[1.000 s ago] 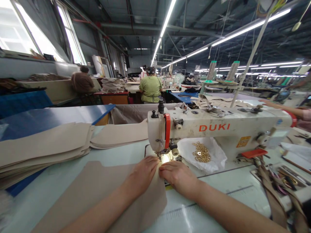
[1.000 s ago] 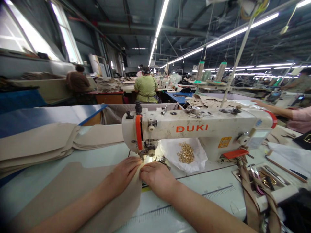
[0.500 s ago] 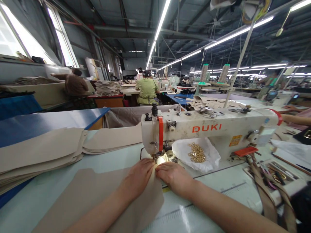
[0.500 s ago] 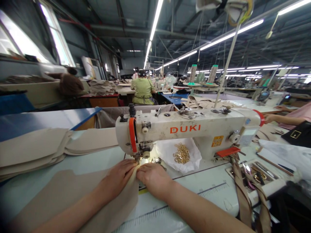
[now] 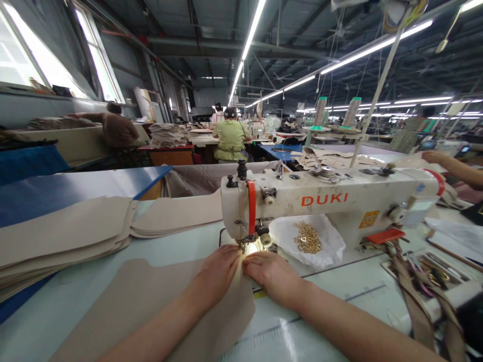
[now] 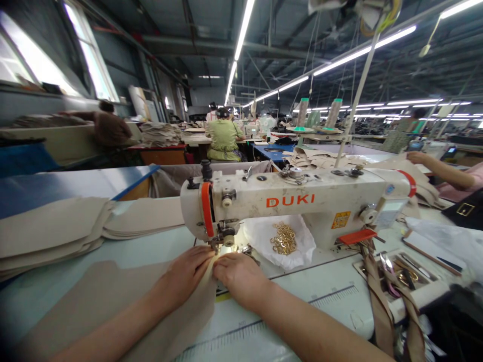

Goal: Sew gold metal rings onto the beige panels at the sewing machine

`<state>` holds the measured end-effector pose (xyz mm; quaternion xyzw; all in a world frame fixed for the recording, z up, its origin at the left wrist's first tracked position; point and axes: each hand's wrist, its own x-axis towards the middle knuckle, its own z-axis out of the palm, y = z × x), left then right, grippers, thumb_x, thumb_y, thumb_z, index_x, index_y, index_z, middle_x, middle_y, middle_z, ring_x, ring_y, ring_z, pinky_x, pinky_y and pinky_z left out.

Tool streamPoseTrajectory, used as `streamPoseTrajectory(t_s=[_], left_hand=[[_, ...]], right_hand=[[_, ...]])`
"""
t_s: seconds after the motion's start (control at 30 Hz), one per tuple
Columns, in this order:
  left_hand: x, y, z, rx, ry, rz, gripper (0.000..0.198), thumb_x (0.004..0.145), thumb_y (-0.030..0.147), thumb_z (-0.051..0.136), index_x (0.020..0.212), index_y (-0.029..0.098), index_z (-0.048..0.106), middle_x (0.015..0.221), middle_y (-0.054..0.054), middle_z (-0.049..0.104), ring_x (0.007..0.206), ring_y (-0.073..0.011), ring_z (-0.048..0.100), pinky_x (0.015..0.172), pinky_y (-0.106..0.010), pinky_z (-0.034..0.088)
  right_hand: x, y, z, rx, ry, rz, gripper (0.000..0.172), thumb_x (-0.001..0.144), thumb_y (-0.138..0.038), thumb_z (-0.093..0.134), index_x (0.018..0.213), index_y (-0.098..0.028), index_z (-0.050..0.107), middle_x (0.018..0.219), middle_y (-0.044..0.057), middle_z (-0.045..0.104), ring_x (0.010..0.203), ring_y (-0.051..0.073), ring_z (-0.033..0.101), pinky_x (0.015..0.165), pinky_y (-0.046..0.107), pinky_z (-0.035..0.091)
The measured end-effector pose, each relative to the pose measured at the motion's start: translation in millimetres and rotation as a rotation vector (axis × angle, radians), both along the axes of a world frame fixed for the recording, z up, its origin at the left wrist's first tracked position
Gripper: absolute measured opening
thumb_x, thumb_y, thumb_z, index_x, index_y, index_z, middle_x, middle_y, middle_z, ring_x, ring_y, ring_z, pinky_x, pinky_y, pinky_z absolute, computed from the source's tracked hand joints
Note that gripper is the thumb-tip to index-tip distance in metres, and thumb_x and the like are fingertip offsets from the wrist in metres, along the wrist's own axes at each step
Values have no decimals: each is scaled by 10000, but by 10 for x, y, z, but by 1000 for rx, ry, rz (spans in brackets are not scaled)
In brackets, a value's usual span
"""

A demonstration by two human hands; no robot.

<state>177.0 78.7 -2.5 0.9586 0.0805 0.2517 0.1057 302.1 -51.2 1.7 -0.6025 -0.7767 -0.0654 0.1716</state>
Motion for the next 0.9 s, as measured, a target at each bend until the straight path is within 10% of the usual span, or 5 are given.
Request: streamPoseTrajectory(t_s=[0.33,0.67,0.9], left_hand=[[-53,-3,-51,-14,-20,8,256,881,174,386,924,176,637,950,-68,692,923,-187,624,858,-352,512],[-600,-241,86,-21,10,75,321,849,143,429,1115,196,600,1182,-64,635,1087,-177,581,948,-357,483],[-1439,-460,-61,235,117,20,775,776,468,571,1435,286,204,1416,-64,403,1240,-279,451,984,-381,431]], right_hand=[[-5,1,-44,60,-1,34,120,892,-152,510,908,-124,626,962,80,679,985,162,597,916,267,436],[-241,-61,-47,138,-56,175,178,917,-196,472,874,-164,641,980,44,682,913,149,610,878,251,460],[-218,-117,-45,167,37,115,186,921,-249,473,920,-179,644,923,48,690,894,149,616,841,262,467]])
